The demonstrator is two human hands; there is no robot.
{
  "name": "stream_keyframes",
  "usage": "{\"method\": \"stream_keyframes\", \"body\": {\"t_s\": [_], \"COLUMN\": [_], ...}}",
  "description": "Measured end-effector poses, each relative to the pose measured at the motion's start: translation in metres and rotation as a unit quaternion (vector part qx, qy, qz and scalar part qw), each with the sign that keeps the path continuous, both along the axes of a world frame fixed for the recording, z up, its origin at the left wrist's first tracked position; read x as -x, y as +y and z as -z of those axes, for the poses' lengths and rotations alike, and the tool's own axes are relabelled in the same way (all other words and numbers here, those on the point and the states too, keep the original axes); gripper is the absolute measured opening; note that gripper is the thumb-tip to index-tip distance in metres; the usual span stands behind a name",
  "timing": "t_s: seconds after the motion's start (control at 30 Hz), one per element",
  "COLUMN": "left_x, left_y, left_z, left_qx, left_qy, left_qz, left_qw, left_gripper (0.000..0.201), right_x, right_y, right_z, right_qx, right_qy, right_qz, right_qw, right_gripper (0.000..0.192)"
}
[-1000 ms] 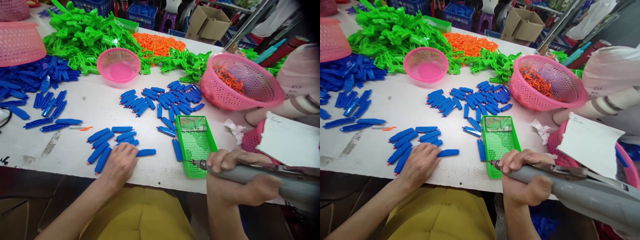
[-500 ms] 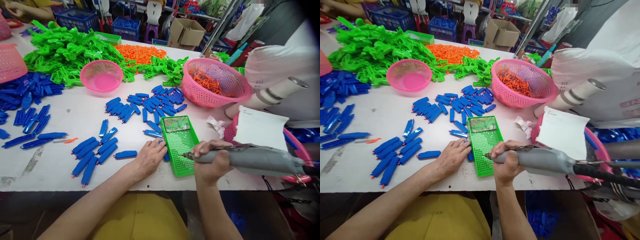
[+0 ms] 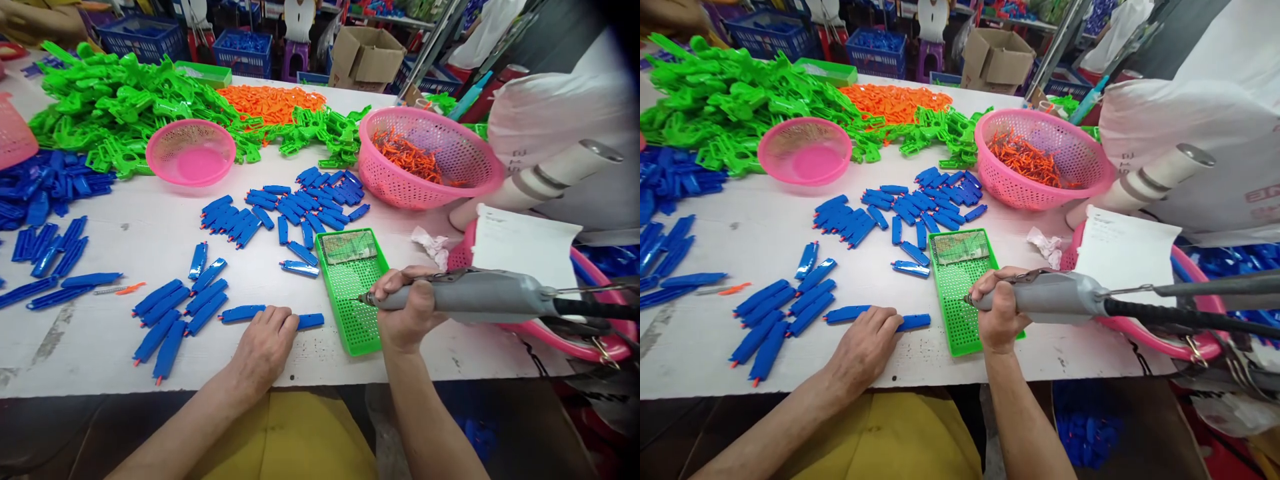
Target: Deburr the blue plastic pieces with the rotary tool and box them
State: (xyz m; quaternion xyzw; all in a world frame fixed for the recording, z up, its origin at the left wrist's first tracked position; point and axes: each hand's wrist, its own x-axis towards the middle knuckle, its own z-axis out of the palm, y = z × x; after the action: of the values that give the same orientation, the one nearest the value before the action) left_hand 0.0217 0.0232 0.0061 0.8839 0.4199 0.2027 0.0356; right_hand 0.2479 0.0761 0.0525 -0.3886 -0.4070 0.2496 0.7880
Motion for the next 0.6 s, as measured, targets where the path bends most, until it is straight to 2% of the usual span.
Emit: {"method": "stream_keyframes", "body": {"t_s": [0.2,0.43,0.6], "left_x": [0.012,0.012,0.013], "left_y": [-0.004,-0.022,-0.016], "left_z": [0.0,0.0,0.003], "left_qx": [-0.012,-0.013,-0.012], "left_qy": [-0.029,-0.071,-0.078], "left_qz": [-0.016,-0.038,-0.053], "left_qw": [0.999,0.997,0.995], "left_gripper": [0.024,0.038,0.025], "right_x": [0.002,0.004,0.005], "right_y": [0.001,0.001,-0.005], "right_z": [-0.001,-0.001,-0.013], "right_qx": [-0.008,-0.005,0.002], "right_qy": [-0.018,-0.027,-0.025], "right_qz": [0.001,0.006,0.008], "right_qw": [1.0,1.0,1.0], "right_gripper": [0.013,0.012,0.018]}}
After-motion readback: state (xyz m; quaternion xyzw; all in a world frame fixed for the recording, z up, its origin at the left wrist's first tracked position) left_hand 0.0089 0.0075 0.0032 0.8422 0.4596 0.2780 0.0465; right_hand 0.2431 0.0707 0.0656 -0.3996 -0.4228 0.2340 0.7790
